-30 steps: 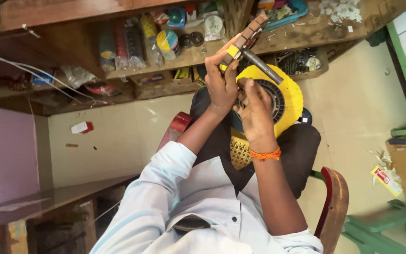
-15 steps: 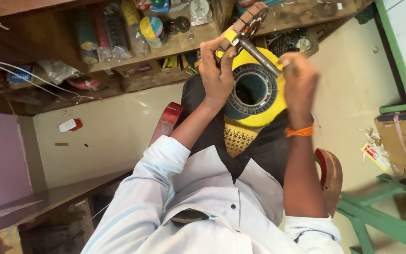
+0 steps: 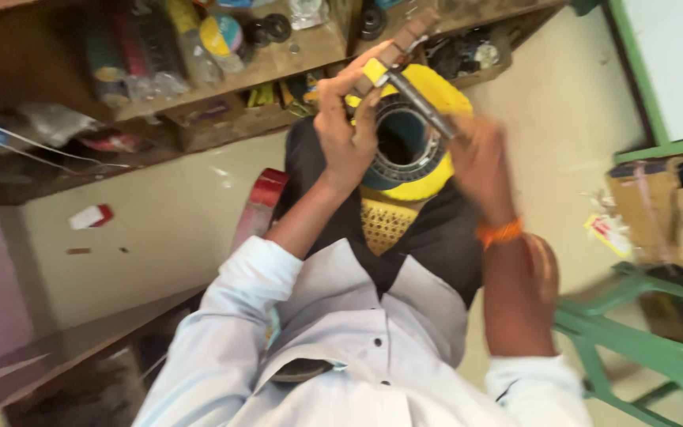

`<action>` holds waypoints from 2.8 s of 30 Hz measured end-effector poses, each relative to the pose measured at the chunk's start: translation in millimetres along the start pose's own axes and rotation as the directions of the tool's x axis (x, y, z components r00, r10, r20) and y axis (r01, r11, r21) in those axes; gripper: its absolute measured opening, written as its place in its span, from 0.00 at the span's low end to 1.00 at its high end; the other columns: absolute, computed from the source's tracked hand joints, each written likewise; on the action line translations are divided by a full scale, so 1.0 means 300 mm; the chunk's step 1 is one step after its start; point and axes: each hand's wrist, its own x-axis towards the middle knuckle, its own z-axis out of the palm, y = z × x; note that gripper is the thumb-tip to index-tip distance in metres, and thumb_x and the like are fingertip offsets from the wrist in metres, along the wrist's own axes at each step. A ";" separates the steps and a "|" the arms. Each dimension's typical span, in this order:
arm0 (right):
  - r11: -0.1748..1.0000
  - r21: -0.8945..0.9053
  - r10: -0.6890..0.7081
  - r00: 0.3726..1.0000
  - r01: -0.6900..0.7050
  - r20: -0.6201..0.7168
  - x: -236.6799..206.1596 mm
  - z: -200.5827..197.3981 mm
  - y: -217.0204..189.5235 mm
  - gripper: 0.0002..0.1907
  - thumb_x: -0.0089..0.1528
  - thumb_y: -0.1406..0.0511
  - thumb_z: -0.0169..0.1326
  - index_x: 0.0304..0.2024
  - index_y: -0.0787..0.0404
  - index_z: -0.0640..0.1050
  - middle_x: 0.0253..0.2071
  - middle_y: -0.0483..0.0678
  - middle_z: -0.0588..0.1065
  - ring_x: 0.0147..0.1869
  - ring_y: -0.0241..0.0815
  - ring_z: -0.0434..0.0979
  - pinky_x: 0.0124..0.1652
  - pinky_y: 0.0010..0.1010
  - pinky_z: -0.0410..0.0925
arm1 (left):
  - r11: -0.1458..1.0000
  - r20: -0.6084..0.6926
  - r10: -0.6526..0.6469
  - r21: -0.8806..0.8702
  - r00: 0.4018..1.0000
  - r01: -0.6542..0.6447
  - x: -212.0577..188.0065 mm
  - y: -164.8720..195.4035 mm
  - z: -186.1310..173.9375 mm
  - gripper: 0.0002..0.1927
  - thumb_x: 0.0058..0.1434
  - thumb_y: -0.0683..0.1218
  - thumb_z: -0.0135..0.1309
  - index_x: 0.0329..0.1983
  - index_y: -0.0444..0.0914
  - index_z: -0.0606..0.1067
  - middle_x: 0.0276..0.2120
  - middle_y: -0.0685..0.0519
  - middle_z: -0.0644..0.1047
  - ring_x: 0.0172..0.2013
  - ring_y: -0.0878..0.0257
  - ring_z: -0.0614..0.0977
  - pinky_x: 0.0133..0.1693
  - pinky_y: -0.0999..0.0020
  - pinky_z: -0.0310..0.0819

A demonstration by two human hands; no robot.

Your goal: The person sits on a chair with an electric motor stator on their lap and inserts small wooden wedge strips into the slots between the copper windings, pressing each wedge down by hand and working around the stator slot by slot.

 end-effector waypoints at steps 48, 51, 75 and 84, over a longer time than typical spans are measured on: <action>0.709 0.698 0.196 0.979 -0.106 -0.049 -0.137 0.114 0.358 0.10 0.72 0.67 0.51 0.41 0.70 0.77 0.33 0.43 0.73 0.35 0.33 0.72 0.42 0.25 0.69 | 0.970 0.336 -0.229 0.005 0.913 0.242 -0.060 -0.169 0.033 0.11 0.74 0.44 0.57 0.54 0.35 0.70 0.42 0.51 0.75 0.41 0.65 0.78 0.46 0.70 0.72; 0.631 0.747 0.283 0.959 -0.211 0.032 -0.198 0.141 0.406 0.11 0.74 0.66 0.49 0.43 0.69 0.77 0.26 0.40 0.66 0.28 0.31 0.65 0.33 0.25 0.66 | 0.960 0.447 -0.282 0.133 0.849 0.248 -0.034 -0.193 0.036 0.13 0.73 0.43 0.58 0.56 0.36 0.71 0.42 0.50 0.78 0.36 0.61 0.79 0.41 0.69 0.73; 0.975 0.116 0.197 0.979 -0.190 -0.055 -0.420 0.304 0.387 0.13 0.67 0.76 0.45 0.51 0.63 0.77 0.35 0.60 0.78 0.35 0.55 0.83 0.35 0.39 0.71 | 1.000 0.939 -0.011 0.005 0.344 0.020 0.052 -0.246 0.040 0.25 0.61 0.33 0.56 0.62 0.38 0.76 0.55 0.48 0.80 0.57 0.49 0.80 0.57 0.57 0.75; 0.987 0.084 0.136 0.990 -0.134 -0.021 -0.409 0.367 0.316 0.13 0.68 0.75 0.47 0.53 0.61 0.76 0.38 0.60 0.79 0.40 0.56 0.83 0.36 0.40 0.72 | 0.952 0.999 -0.022 0.010 0.034 0.306 0.154 -0.311 0.113 0.19 0.64 0.39 0.59 0.58 0.41 0.79 0.56 0.52 0.80 0.61 0.53 0.77 0.63 0.56 0.68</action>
